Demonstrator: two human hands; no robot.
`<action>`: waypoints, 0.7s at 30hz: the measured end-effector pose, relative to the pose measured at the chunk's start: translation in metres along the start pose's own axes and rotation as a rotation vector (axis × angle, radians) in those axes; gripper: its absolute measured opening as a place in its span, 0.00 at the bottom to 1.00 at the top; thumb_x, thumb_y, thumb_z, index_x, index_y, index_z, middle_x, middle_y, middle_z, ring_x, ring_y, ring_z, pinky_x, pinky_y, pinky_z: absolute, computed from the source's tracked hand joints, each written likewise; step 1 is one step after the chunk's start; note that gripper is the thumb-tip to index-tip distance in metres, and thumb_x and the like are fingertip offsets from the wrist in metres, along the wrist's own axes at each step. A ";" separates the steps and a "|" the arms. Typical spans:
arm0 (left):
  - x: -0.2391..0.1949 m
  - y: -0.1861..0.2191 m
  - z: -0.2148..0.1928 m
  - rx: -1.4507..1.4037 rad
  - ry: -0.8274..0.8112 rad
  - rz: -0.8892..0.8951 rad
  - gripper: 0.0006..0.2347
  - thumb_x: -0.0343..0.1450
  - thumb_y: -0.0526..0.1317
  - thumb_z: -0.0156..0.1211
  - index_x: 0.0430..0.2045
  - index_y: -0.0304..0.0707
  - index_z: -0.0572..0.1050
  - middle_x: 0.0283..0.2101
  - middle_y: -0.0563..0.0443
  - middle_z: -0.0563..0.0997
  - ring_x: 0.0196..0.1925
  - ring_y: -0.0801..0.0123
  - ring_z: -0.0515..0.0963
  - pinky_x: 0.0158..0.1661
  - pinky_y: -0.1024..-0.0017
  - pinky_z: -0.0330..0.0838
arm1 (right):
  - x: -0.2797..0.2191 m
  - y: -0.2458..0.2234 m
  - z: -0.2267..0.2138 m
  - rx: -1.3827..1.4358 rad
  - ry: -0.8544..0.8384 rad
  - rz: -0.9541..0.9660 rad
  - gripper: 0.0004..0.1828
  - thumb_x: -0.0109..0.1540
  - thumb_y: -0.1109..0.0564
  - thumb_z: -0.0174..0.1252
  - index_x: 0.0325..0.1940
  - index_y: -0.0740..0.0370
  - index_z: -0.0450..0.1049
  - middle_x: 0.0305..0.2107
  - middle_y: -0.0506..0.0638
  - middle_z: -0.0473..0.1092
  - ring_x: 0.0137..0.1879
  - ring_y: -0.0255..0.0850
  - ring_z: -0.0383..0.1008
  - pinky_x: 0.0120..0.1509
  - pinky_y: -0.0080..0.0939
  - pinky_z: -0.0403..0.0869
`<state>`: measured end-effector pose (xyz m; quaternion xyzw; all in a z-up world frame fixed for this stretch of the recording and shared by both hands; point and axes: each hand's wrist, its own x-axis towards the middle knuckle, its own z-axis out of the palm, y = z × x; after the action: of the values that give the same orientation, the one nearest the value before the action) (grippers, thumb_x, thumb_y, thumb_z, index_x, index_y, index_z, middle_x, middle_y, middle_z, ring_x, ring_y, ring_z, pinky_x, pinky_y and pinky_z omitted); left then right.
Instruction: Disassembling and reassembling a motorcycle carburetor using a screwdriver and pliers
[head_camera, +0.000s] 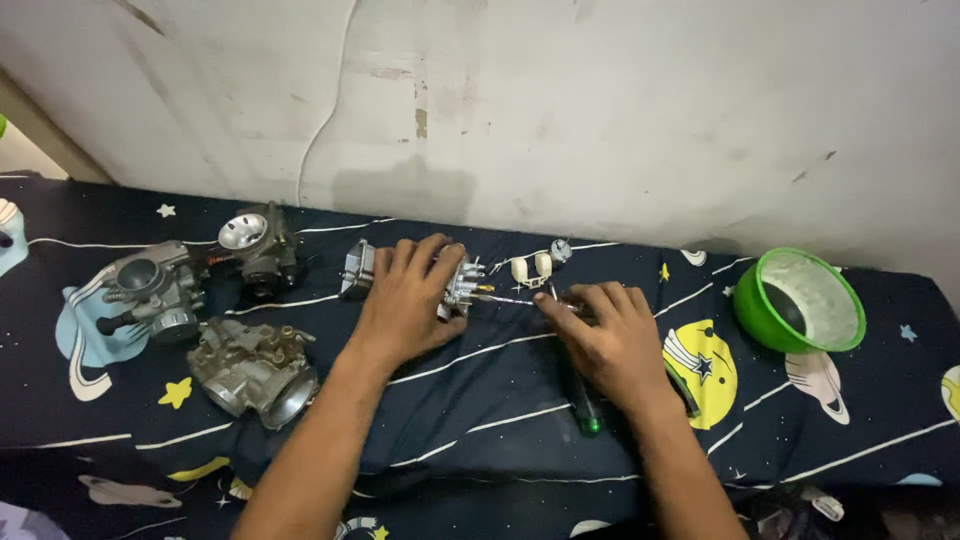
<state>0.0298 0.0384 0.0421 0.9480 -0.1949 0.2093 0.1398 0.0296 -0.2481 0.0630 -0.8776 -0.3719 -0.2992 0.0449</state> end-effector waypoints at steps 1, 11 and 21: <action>0.000 -0.002 0.002 0.000 0.000 0.000 0.40 0.50 0.47 0.78 0.59 0.42 0.68 0.56 0.39 0.73 0.53 0.46 0.73 0.49 0.49 0.64 | 0.000 0.000 0.001 0.000 0.000 0.000 0.15 0.64 0.50 0.60 0.56 0.37 0.78 0.37 0.47 0.73 0.45 0.47 0.75 0.48 0.50 0.72; -0.003 -0.003 0.005 0.027 0.037 0.028 0.40 0.51 0.44 0.78 0.60 0.41 0.67 0.58 0.38 0.71 0.54 0.46 0.71 0.50 0.49 0.64 | 0.004 -0.007 -0.007 -0.015 -0.060 -0.021 0.15 0.68 0.49 0.53 0.57 0.40 0.78 0.37 0.46 0.75 0.43 0.44 0.76 0.47 0.46 0.73; -0.005 -0.005 0.010 0.092 0.079 0.048 0.41 0.50 0.43 0.78 0.61 0.47 0.66 0.60 0.43 0.70 0.55 0.51 0.69 0.52 0.50 0.62 | 0.007 -0.005 -0.011 0.153 -0.174 -0.005 0.14 0.67 0.54 0.54 0.55 0.48 0.77 0.28 0.49 0.75 0.37 0.47 0.80 0.44 0.48 0.78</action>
<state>0.0308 0.0411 0.0300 0.9395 -0.2020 0.2585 0.0985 0.0243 -0.2435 0.0750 -0.8934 -0.3983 -0.1925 0.0786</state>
